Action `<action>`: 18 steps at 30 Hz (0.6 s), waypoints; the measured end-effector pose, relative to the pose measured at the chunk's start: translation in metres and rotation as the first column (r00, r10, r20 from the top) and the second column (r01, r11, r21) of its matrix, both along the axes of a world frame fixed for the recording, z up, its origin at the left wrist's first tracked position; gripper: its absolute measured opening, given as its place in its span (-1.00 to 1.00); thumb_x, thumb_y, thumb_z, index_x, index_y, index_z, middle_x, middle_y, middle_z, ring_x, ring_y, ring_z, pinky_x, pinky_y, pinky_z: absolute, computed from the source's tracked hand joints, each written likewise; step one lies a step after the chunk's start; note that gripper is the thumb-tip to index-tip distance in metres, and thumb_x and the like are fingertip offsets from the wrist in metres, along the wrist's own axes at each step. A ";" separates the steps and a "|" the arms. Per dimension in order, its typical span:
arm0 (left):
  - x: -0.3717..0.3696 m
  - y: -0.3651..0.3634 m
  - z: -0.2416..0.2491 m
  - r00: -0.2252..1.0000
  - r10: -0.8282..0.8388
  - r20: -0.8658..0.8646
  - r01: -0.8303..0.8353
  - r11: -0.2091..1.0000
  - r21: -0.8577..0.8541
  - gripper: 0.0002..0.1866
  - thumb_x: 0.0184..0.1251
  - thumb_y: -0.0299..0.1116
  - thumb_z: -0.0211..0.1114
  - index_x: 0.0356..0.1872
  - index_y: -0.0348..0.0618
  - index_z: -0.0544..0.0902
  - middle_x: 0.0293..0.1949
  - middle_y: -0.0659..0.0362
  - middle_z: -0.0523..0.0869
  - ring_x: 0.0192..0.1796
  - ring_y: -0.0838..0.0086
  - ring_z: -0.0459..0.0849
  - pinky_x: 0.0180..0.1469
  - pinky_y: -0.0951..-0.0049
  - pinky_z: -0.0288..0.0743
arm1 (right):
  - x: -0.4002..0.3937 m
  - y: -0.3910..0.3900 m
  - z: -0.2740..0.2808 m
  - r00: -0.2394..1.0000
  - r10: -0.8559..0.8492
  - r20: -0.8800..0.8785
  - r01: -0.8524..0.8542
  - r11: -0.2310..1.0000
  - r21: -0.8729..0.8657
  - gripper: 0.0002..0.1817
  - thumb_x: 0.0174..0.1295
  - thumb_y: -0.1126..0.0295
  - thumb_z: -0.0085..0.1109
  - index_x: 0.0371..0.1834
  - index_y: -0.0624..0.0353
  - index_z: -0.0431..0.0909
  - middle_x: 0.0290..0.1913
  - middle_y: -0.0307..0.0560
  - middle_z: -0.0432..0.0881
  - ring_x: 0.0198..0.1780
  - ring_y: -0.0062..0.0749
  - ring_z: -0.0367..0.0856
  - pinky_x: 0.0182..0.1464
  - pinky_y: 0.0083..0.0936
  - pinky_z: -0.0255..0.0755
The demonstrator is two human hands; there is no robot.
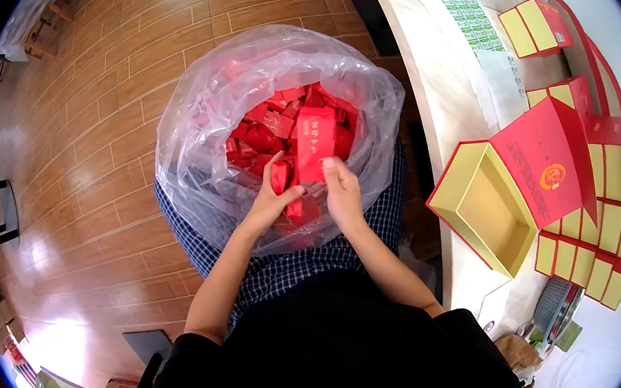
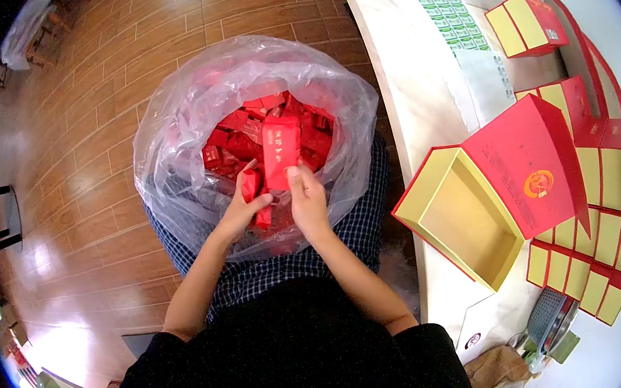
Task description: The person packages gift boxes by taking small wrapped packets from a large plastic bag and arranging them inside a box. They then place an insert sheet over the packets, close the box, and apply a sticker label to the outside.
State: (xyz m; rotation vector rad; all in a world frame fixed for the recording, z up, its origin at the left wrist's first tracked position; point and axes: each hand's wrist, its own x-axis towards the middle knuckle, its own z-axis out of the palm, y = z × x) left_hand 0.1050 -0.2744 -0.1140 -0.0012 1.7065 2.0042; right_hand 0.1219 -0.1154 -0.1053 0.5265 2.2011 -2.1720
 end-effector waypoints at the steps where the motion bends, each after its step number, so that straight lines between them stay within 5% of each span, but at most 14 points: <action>1: 0.002 -0.002 0.001 0.985 0.082 0.153 -0.097 0.991 0.095 -0.19 0.26 -0.35 0.29 0.45 -0.08 0.02 0.26 -0.01 0.40 0.28 0.24 0.42 0.33 0.25 0.30 | -0.008 0.003 0.017 0.999 -0.020 -0.041 0.020 1.000 0.011 -0.58 0.52 0.14 -0.14 -0.19 0.31 0.56 -0.38 -0.20 0.59 -0.35 -0.55 0.51 -0.22 -0.59 0.42; 3: 0.006 -0.008 0.000 0.940 0.132 0.313 -0.194 0.965 0.174 -0.24 0.28 -0.32 0.24 0.45 -0.08 0.04 0.24 0.00 0.44 0.24 0.22 0.47 0.30 0.25 0.34 | -0.017 0.011 0.031 0.996 0.055 0.072 -0.035 0.966 -0.255 -0.62 0.50 0.09 -0.12 -0.16 0.18 0.54 -0.38 -0.25 0.59 -0.48 -0.62 0.49 -0.49 -0.66 0.38; 5: 0.009 -0.015 -0.002 0.872 0.107 0.478 -0.290 0.900 0.326 -0.33 0.34 -0.22 0.11 0.43 -0.13 0.10 0.21 0.02 0.50 0.14 0.21 0.56 0.25 0.23 0.41 | -0.017 0.011 0.023 0.956 0.229 0.182 -0.128 0.888 -0.442 -0.62 0.50 0.07 -0.12 -0.20 0.14 0.54 -0.40 -0.26 0.58 -0.52 -0.63 0.44 -0.54 -0.67 0.30; 7: 0.012 -0.018 -0.015 0.835 0.148 0.530 -0.341 0.895 0.287 -0.39 0.41 -0.13 0.04 0.40 -0.17 0.18 0.20 -0.01 0.52 0.12 0.20 0.60 0.24 0.21 0.43 | -0.010 0.005 0.018 0.846 0.428 0.319 -0.237 0.837 -0.493 -0.60 0.49 0.02 -0.12 -0.25 0.12 0.54 -0.51 -0.27 0.53 -0.55 -0.64 0.40 -0.57 -0.68 0.22; 9: 0.013 -0.021 -0.024 0.846 0.029 0.532 -0.334 0.806 0.488 -0.39 0.47 -0.02 0.00 0.38 -0.20 0.22 0.19 0.00 0.52 0.14 0.24 0.59 0.24 0.22 0.43 | -0.001 -0.013 0.005 0.712 0.505 0.488 -0.366 0.860 -0.356 -0.56 0.47 0.00 -0.11 -0.27 0.15 0.54 -0.55 -0.25 0.52 -0.56 -0.58 0.43 -0.53 -0.62 0.28; 10: 0.016 -0.021 -0.016 0.846 0.101 0.523 -0.361 0.831 0.424 -0.37 0.48 0.00 0.06 0.39 -0.16 0.20 0.17 0.02 0.54 0.16 0.27 0.58 0.23 0.25 0.44 | 0.004 -0.021 -0.007 0.710 0.505 0.491 -0.366 0.860 -0.356 -0.56 0.47 0.00 -0.11 -0.27 0.15 0.54 -0.55 -0.25 0.52 -0.56 -0.58 0.43 -0.53 -0.62 0.28; 12: 0.020 -0.029 -0.017 0.870 0.166 0.464 -0.340 0.884 0.321 -0.38 0.46 -0.05 0.11 0.39 -0.15 0.19 0.15 0.03 0.54 0.15 0.27 0.59 0.22 0.24 0.46 | 0.010 -0.030 -0.022 0.820 0.565 0.087 -0.568 0.823 0.016 -0.52 0.46 -0.03 -0.09 -0.27 0.21 0.53 -0.56 -0.22 0.51 -0.50 -0.50 0.49 -0.42 -0.49 0.40; 13: 0.021 -0.032 -0.016 0.892 0.222 0.393 -0.322 0.923 0.210 -0.37 0.44 -0.11 0.17 0.39 -0.14 0.17 0.14 0.04 0.54 0.15 0.27 0.59 0.20 0.24 0.48 | 0.007 -0.028 -0.024 0.821 0.563 0.090 -0.567 0.824 0.015 -0.52 0.46 -0.03 -0.09 -0.27 0.21 0.53 -0.56 -0.22 0.51 -0.50 -0.50 0.49 -0.42 -0.49 0.40; 15: 0.023 -0.039 -0.009 0.866 0.207 0.456 -0.344 0.907 0.243 -0.34 0.39 -0.26 0.25 0.40 -0.07 0.11 0.14 0.06 0.51 0.12 0.27 0.60 0.11 0.24 0.56 | -0.008 -0.020 -0.027 0.556 0.680 0.478 -0.789 0.612 0.048 -0.61 0.38 0.07 0.06 -0.24 0.25 0.53 -0.51 -0.09 0.54 -0.40 -0.32 0.58 -0.23 -0.34 0.47; 16: 0.024 -0.041 -0.008 0.865 0.293 0.408 -0.388 0.905 0.173 -0.33 0.39 -0.28 0.25 0.40 -0.04 0.08 0.14 0.06 0.50 0.11 0.27 0.61 0.08 0.24 0.58 | -0.014 -0.019 -0.034 0.557 0.679 0.479 -0.787 0.615 0.043 -0.61 0.38 0.07 0.06 -0.24 0.25 0.53 -0.51 -0.09 0.54 -0.40 -0.32 0.58 -0.23 -0.34 0.47; 18: 0.023 -0.048 -0.009 0.839 0.363 0.405 -0.453 0.878 0.152 -0.30 0.36 -0.35 0.26 0.39 0.04 0.04 0.14 0.06 0.47 0.10 0.27 0.61 0.02 0.27 0.61 | -0.024 -0.017 -0.054 0.872 0.424 0.246 -0.490 0.743 0.456 -0.67 0.22 0.22 0.22 -0.09 0.24 0.56 -0.31 0.13 0.59 -0.18 0.03 0.59 -0.08 -0.20 0.44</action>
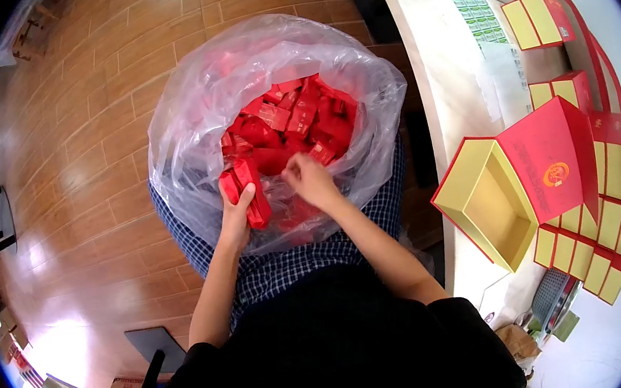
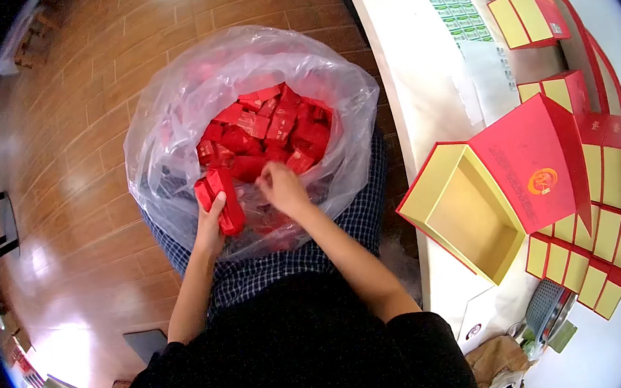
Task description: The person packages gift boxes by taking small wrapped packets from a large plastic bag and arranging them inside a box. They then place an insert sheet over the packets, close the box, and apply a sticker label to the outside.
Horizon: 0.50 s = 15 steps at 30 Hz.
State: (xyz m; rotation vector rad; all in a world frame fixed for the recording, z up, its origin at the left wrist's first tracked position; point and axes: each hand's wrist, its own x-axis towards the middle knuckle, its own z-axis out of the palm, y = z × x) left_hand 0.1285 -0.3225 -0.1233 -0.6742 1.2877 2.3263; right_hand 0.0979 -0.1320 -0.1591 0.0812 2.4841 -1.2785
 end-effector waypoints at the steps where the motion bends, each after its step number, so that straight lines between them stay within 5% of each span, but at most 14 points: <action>1: -0.001 -0.002 -0.002 1.000 0.001 0.004 -0.001 1.000 -0.001 -0.30 0.36 -0.35 0.26 0.39 0.04 0.04 0.14 0.06 0.47 0.10 0.27 0.61 0.02 0.27 0.61 | -0.011 0.003 -0.009 0.992 -0.020 -0.122 0.031 0.996 0.087 -0.59 0.10 0.35 0.29 0.05 0.18 0.52 -0.12 0.09 0.58 -0.02 0.00 0.55 0.00 -0.18 0.45; 4: -0.003 -0.001 -0.008 1.000 0.007 -0.013 -0.007 1.000 -0.010 -0.30 0.34 -0.38 0.27 0.37 0.03 0.03 0.13 0.05 0.47 0.10 0.26 0.61 0.02 0.26 0.61 | -0.028 0.003 -0.027 0.971 0.010 -0.241 0.068 0.946 0.316 -0.55 0.10 0.33 0.32 0.05 0.20 0.48 -0.05 0.09 0.56 0.00 -0.02 0.52 0.04 -0.22 0.44; 9: -0.005 0.005 -0.008 1.000 0.013 0.007 -0.013 1.000 0.007 -0.27 0.30 -0.42 0.28 0.36 0.04 0.00 0.11 0.03 0.49 0.11 0.26 0.61 0.05 0.26 0.59 | -0.027 -0.006 -0.052 0.941 0.337 -0.045 -0.272 0.825 0.496 -0.43 0.03 0.26 0.38 0.11 0.21 0.44 0.02 0.08 0.53 0.08 -0.01 0.48 0.13 -0.16 0.39; 11: -0.005 0.006 -0.003 1.000 0.028 -0.006 -0.028 1.000 0.005 -0.27 0.30 -0.43 0.28 0.36 0.04 0.01 0.12 0.03 0.49 0.11 0.26 0.61 0.06 0.26 0.59 | -0.022 -0.007 -0.059 0.942 0.335 -0.001 -0.292 0.822 0.490 -0.47 0.02 0.27 0.38 0.05 0.23 0.47 0.01 0.08 0.53 0.07 -0.01 0.48 0.12 -0.18 0.41; 15: -0.006 0.000 -0.007 0.999 0.035 0.000 -0.035 0.999 0.020 -0.31 0.31 -0.43 0.26 0.35 -0.01 0.04 0.14 -0.01 0.49 0.10 0.25 0.61 0.08 0.24 0.58 | -0.010 -0.001 -0.048 0.987 0.094 -0.127 -0.046 0.940 0.337 -0.50 0.10 0.23 0.33 0.05 0.25 0.44 -0.01 0.11 0.54 0.08 -0.01 0.50 0.13 -0.20 0.40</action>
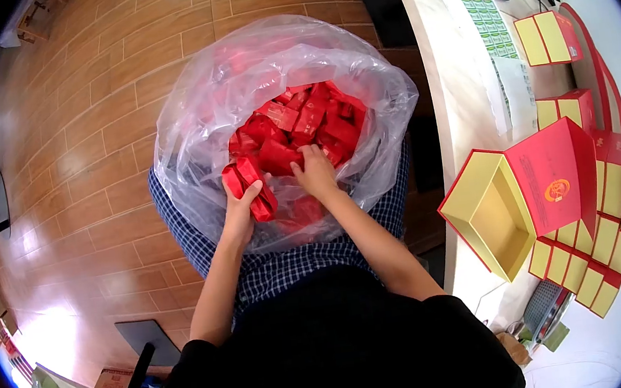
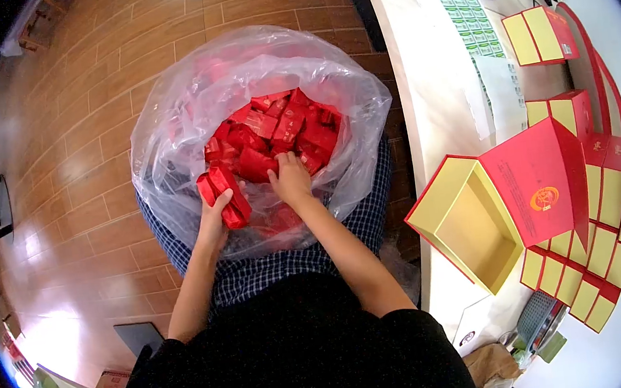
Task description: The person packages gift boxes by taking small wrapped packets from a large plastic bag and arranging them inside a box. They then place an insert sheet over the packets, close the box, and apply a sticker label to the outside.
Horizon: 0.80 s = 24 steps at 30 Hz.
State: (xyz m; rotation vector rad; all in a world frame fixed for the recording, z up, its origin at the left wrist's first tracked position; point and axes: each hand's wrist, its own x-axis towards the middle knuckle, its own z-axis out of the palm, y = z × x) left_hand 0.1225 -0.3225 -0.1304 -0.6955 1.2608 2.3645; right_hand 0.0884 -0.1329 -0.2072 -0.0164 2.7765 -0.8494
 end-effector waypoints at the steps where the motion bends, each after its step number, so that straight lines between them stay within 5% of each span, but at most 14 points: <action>1: -0.001 -0.001 0.000 1.000 -0.001 0.000 0.001 1.000 0.003 -0.31 0.31 -0.43 0.26 0.35 -0.01 0.04 0.14 -0.01 0.49 0.10 0.25 0.61 0.08 0.24 0.58 | 0.002 0.004 0.007 0.995 -0.096 -0.031 0.093 0.991 -0.093 -0.51 0.13 0.22 0.32 0.04 0.26 0.44 -0.01 0.14 0.55 0.06 0.01 0.52 0.13 -0.22 0.41; 3: -0.003 0.000 0.002 0.999 0.020 0.027 -0.021 0.999 0.042 -0.34 0.33 -0.42 0.25 0.35 -0.05 0.07 0.13 -0.04 0.51 0.08 0.24 0.62 0.09 0.23 0.57 | 0.006 0.017 0.019 0.972 -0.224 0.069 0.234 0.934 -0.270 -0.57 0.18 0.23 0.28 0.01 0.27 0.45 -0.09 0.08 0.58 -0.02 -0.09 0.58 0.06 -0.31 0.44; 5: -0.007 0.004 0.008 1.000 0.004 0.022 -0.004 0.999 0.032 -0.37 0.33 -0.32 0.26 0.33 -0.09 0.15 0.11 -0.02 0.56 0.06 0.24 0.63 0.08 0.23 0.58 | 0.011 0.028 0.017 0.880 -0.338 0.335 0.476 0.640 -0.604 -0.62 0.29 0.25 0.20 0.03 0.29 0.42 -0.18 -0.03 0.62 -0.15 -0.34 0.64 -0.07 -0.51 0.49; 6: -0.008 0.006 0.011 1.000 -0.006 0.019 0.006 1.000 0.016 -0.39 0.32 -0.22 0.28 0.30 -0.14 0.23 0.10 0.00 0.60 0.05 0.23 0.64 0.07 0.23 0.58 | 0.010 0.032 0.034 0.879 -0.343 0.332 0.477 0.641 -0.601 -0.62 0.29 0.25 0.20 0.03 0.29 0.42 -0.18 -0.03 0.62 -0.15 -0.34 0.64 -0.07 -0.51 0.49; 8: -0.013 0.009 0.014 1.000 -0.009 0.003 0.009 1.000 0.014 -0.39 0.33 -0.21 0.28 0.30 -0.15 0.25 0.11 -0.02 0.60 0.04 0.22 0.65 0.06 0.23 0.58 | 0.007 0.035 0.085 0.759 -0.194 0.622 0.633 0.445 -0.633 -0.61 0.30 0.31 0.18 0.08 0.27 0.37 -0.10 -0.03 0.62 -0.14 -0.40 0.65 -0.09 -0.53 0.50; 9: -0.016 0.010 0.017 0.999 -0.045 0.010 0.044 0.995 0.085 -0.36 0.32 -0.28 0.28 0.34 -0.12 0.17 0.14 -0.02 0.56 0.08 0.24 0.62 0.10 0.23 0.55 | 0.006 0.029 0.087 0.908 -0.170 0.383 0.405 0.590 -0.699 -0.55 0.27 0.31 0.20 0.15 0.27 0.33 -0.06 0.06 0.64 -0.14 -0.29 0.67 -0.08 -0.43 0.51; 10: -0.017 0.010 0.019 0.996 -0.083 0.015 0.079 0.985 0.154 -0.31 0.32 -0.36 0.29 0.38 -0.08 0.10 0.16 -0.03 0.53 0.12 0.26 0.59 0.15 0.23 0.53 | 0.011 0.028 0.092 0.908 -0.170 0.382 0.405 0.589 -0.700 -0.55 0.27 0.31 0.20 0.15 0.27 0.33 -0.06 0.06 0.64 -0.14 -0.29 0.67 -0.08 -0.43 0.51; 12: -0.015 0.020 0.017 0.999 -0.039 -0.028 0.042 0.990 0.131 -0.30 0.31 -0.36 0.31 0.38 -0.09 0.11 0.20 0.02 0.49 0.17 0.29 0.55 0.19 0.25 0.49 | 0.024 0.020 0.122 0.998 -0.050 -0.032 0.025 0.844 -0.536 -0.50 0.23 0.29 0.22 0.17 0.27 0.33 -0.08 0.20 0.63 -0.14 -0.09 0.69 -0.07 -0.31 0.52; 14: -0.015 0.027 0.019 0.997 0.001 -0.074 0.007 0.994 0.108 -0.28 0.29 -0.37 0.32 0.39 -0.10 0.12 0.24 0.06 0.46 0.21 0.33 0.52 0.24 0.27 0.44 | 0.028 0.007 0.142 0.998 0.015 -0.064 -0.037 0.938 -0.346 -0.46 0.24 0.17 0.23 0.16 0.30 0.37 -0.07 0.37 0.58 -0.03 0.08 0.64 -0.01 -0.27 0.50; 17: -0.013 0.033 0.031 0.984 -0.050 -0.168 0.069 0.991 0.111 -0.14 0.22 -0.38 0.38 0.47 -0.06 0.04 0.30 0.12 0.40 0.31 0.35 0.42 0.32 0.29 0.34 | 0.034 -0.005 0.143 0.992 -0.111 0.052 0.122 0.924 -0.362 -0.51 0.37 0.08 0.05 0.14 0.27 0.39 -0.08 0.25 0.63 -0.07 0.03 0.63 0.00 -0.23 0.47; 19: -0.012 0.035 0.043 0.981 -0.070 -0.180 0.091 0.990 0.111 -0.11 0.21 -0.38 0.39 0.48 -0.06 0.02 0.30 0.12 0.40 0.32 0.34 0.41 0.33 0.29 0.33 | 0.029 -0.007 0.138 0.914 -0.318 0.252 0.392 0.532 -0.751 -0.46 0.47 -0.02 -0.14 0.11 0.29 0.47 -0.08 0.05 0.66 -0.07 -0.30 0.62 0.04 -0.38 0.44; 20: -0.012 0.036 0.048 0.978 -0.089 -0.188 0.112 0.987 0.114 -0.08 0.20 -0.37 0.40 0.49 -0.05 -0.01 0.30 0.12 0.40 0.33 0.34 0.40 0.33 0.29 0.32 | 0.028 -0.007 0.137 0.914 -0.318 0.251 0.391 0.529 -0.753 -0.46 0.47 -0.02 -0.14 0.11 0.29 0.47 -0.08 0.05 0.66 -0.07 -0.30 0.62 0.04 -0.38 0.44; 22: -0.011 0.036 0.053 0.978 -0.083 -0.193 0.103 0.990 0.097 -0.13 0.22 -0.32 0.39 0.47 -0.07 0.04 0.30 0.11 0.41 0.31 0.34 0.41 0.33 0.30 0.33 | 0.024 -0.003 0.143 0.849 -0.187 0.495 0.528 0.260 -0.808 -0.38 0.48 -0.11 -0.21 0.07 0.29 0.53 -0.06 -0.12 0.65 -0.07 -0.54 0.55 0.05 -0.50 0.40; 24: -0.013 0.034 0.052 0.993 -0.043 -0.112 0.062 0.984 0.169 -0.22 0.27 -0.28 0.36 0.43 -0.10 0.13 0.27 0.11 0.43 0.29 0.35 0.44 0.31 0.30 0.35 | 0.023 0.011 0.143 0.832 -0.138 0.537 0.555 0.224 -0.801 -0.37 0.47 -0.12 -0.22 0.18 0.24 0.47 -0.04 -0.04 0.64 -0.05 -0.53 0.57 0.00 -0.56 0.44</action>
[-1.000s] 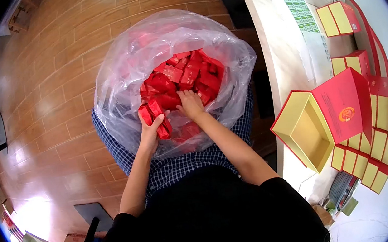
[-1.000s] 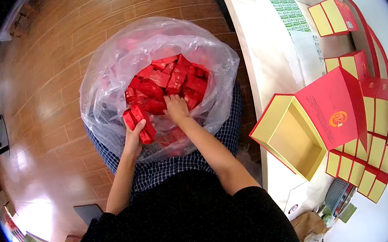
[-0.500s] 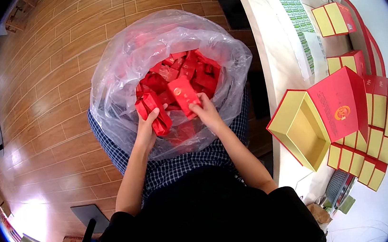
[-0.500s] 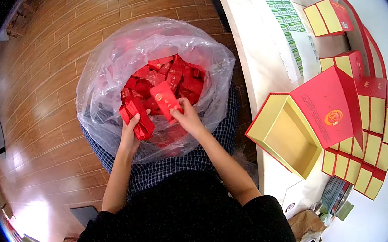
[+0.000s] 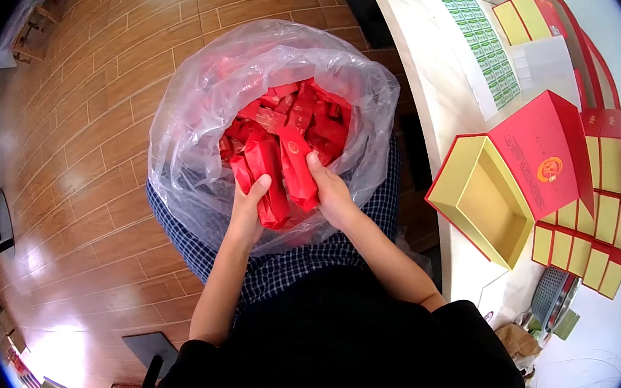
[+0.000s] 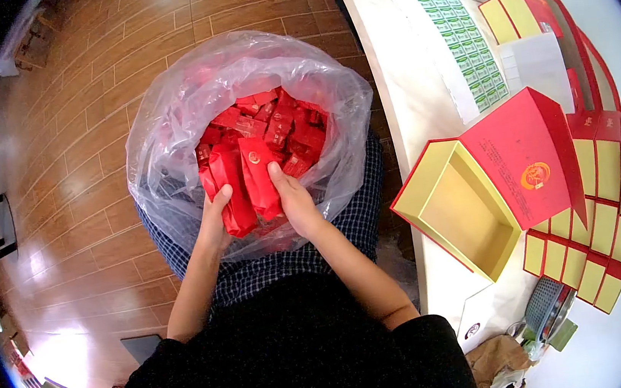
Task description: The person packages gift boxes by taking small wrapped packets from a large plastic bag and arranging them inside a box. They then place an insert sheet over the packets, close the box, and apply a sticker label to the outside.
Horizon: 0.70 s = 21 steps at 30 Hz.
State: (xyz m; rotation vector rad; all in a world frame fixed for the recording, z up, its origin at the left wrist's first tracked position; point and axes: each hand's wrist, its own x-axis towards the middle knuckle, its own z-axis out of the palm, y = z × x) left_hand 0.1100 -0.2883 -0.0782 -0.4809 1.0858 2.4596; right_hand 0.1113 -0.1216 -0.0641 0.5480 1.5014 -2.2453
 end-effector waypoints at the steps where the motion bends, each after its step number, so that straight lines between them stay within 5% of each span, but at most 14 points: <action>1: -0.002 -0.002 0.001 1.000 -0.002 -0.002 0.002 1.000 0.002 -0.22 0.27 -0.28 0.36 0.43 -0.10 0.13 0.27 0.11 0.43 0.29 0.35 0.44 0.31 0.30 0.35 | -0.001 0.014 -0.008 0.995 0.091 0.029 -0.078 0.951 -0.298 -0.37 0.46 -0.15 -0.23 0.17 0.21 0.48 -0.07 -0.07 0.64 -0.13 -0.55 0.57 -0.13 -0.56 0.43; 2: -0.005 -0.005 0.003 0.998 -0.056 0.002 0.056 0.997 0.047 -0.28 0.29 -0.25 0.34 0.39 -0.11 0.17 0.25 0.10 0.45 0.28 0.35 0.45 0.31 0.31 0.36 | 0.000 0.022 -0.016 0.982 0.187 0.031 -0.136 0.810 -0.570 -0.37 0.45 -0.17 -0.23 0.16 0.18 0.48 -0.11 -0.11 0.64 -0.20 -0.57 0.56 -0.26 -0.57 0.42; 4: -0.008 -0.004 0.009 0.994 -0.111 0.001 0.111 0.989 0.096 -0.33 0.31 -0.23 0.33 0.36 -0.13 0.22 0.23 0.10 0.46 0.26 0.36 0.46 0.30 0.31 0.37 | 0.001 0.004 -0.005 0.972 0.020 0.235 0.095 0.880 -0.465 -0.37 0.43 -0.21 -0.24 0.13 0.13 0.48 -0.18 -0.16 0.63 -0.33 -0.58 0.51 -0.44 -0.59 0.29; 6: -0.008 0.003 0.017 1.000 -0.020 0.005 0.020 1.000 0.020 -0.34 0.30 -0.28 0.34 0.33 -0.13 0.21 0.18 0.11 0.49 0.23 0.36 0.48 0.29 0.31 0.38 | 0.000 -0.006 0.013 0.954 -0.100 0.282 0.152 0.974 -0.167 -0.31 0.42 -0.23 -0.26 0.18 0.19 0.46 -0.10 -0.06 0.63 -0.17 -0.54 0.57 -0.24 -0.55 0.43; 10: -0.003 0.010 0.003 0.998 0.022 -0.051 -0.026 0.996 -0.080 -0.29 0.25 -0.34 0.38 0.34 -0.12 0.18 0.14 0.13 0.50 0.20 0.39 0.49 0.28 0.33 0.38 | 0.007 -0.008 -0.008 0.976 -0.023 0.217 0.024 1.000 -0.001 -0.24 0.43 -0.25 -0.30 0.23 0.29 0.43 0.02 0.04 0.62 0.03 -0.42 0.57 0.06 -0.54 0.42; 12: 0.001 0.012 0.000 0.996 -0.045 -0.079 0.032 0.987 -0.157 -0.21 0.20 -0.39 0.43 0.37 -0.10 0.12 0.13 0.15 0.49 0.19 0.44 0.48 0.28 0.35 0.36 | 0.008 -0.001 -0.028 0.960 0.269 0.080 -0.280 0.931 0.236 -0.19 0.45 -0.24 -0.36 0.24 0.41 0.40 0.13 0.10 0.57 0.20 -0.29 0.50 0.27 -0.52 0.27; 13: 0.001 0.012 0.000 0.994 -0.081 -0.075 0.066 0.982 -0.176 -0.15 0.16 -0.39 0.46 0.39 -0.07 0.09 0.15 0.15 0.45 0.19 0.43 0.46 0.28 0.34 0.35 | 0.009 0.001 -0.030 0.960 0.268 0.082 -0.279 0.931 0.235 -0.19 0.45 -0.24 -0.36 0.24 0.41 0.40 0.13 0.10 0.57 0.20 -0.29 0.50 0.27 -0.52 0.27; 15: 0.000 0.016 0.000 0.992 -0.079 -0.102 0.056 0.977 -0.208 -0.12 0.13 -0.40 0.47 0.40 -0.05 0.07 0.17 0.14 0.44 0.19 0.41 0.46 0.27 0.34 0.35 | 0.009 0.002 -0.027 0.901 0.410 0.141 -0.428 0.789 0.441 -0.15 0.46 -0.22 -0.55 0.06 0.41 0.53 0.02 0.38 0.59 0.19 0.06 0.51 0.29 -0.34 0.27; 16: 0.000 0.018 0.002 0.989 -0.076 -0.130 0.043 0.970 -0.240 -0.09 0.11 -0.41 0.48 0.41 -0.04 0.05 0.18 0.13 0.42 0.19 0.40 0.46 0.27 0.34 0.35 | 0.007 0.004 -0.020 0.899 0.414 0.143 -0.432 0.787 0.440 -0.15 0.46 -0.22 -0.55 0.06 0.41 0.53 0.02 0.38 0.59 0.19 0.06 0.51 0.29 -0.34 0.27; 18: 0.000 0.022 0.007 0.989 -0.063 -0.136 0.022 0.960 -0.280 -0.07 0.09 -0.40 0.50 0.41 -0.03 0.04 0.19 0.10 0.41 0.20 0.37 0.46 0.28 0.32 0.35 | 0.004 0.006 -0.004 0.755 0.534 0.381 -0.624 0.407 0.667 -0.24 0.48 -0.17 -0.47 0.16 0.36 0.47 0.10 0.41 0.54 0.24 0.14 0.46 0.30 -0.30 0.25; 19: -0.001 0.024 0.010 0.988 -0.053 -0.144 0.004 0.948 -0.320 -0.05 0.07 -0.40 0.51 0.41 -0.02 0.04 0.20 0.06 0.40 0.20 0.35 0.45 0.28 0.31 0.34 | 0.007 0.005 -0.002 0.754 0.533 0.383 -0.625 0.406 0.667 -0.24 0.48 -0.17 -0.47 0.16 0.36 0.47 0.10 0.41 0.54 0.24 0.14 0.46 0.30 -0.30 0.25; 21: -0.002 0.030 0.014 0.992 -0.014 -0.129 -0.034 0.931 -0.364 -0.05 0.07 -0.39 0.52 0.41 -0.03 0.04 0.21 0.03 0.39 0.22 0.35 0.44 0.29 0.31 0.34 | 0.015 -0.002 0.003 0.949 0.278 -0.149 -0.160 0.832 0.531 -0.32 0.49 -0.09 -0.36 0.31 0.32 0.33 0.22 0.38 0.45 0.30 0.14 0.40 0.33 -0.25 0.21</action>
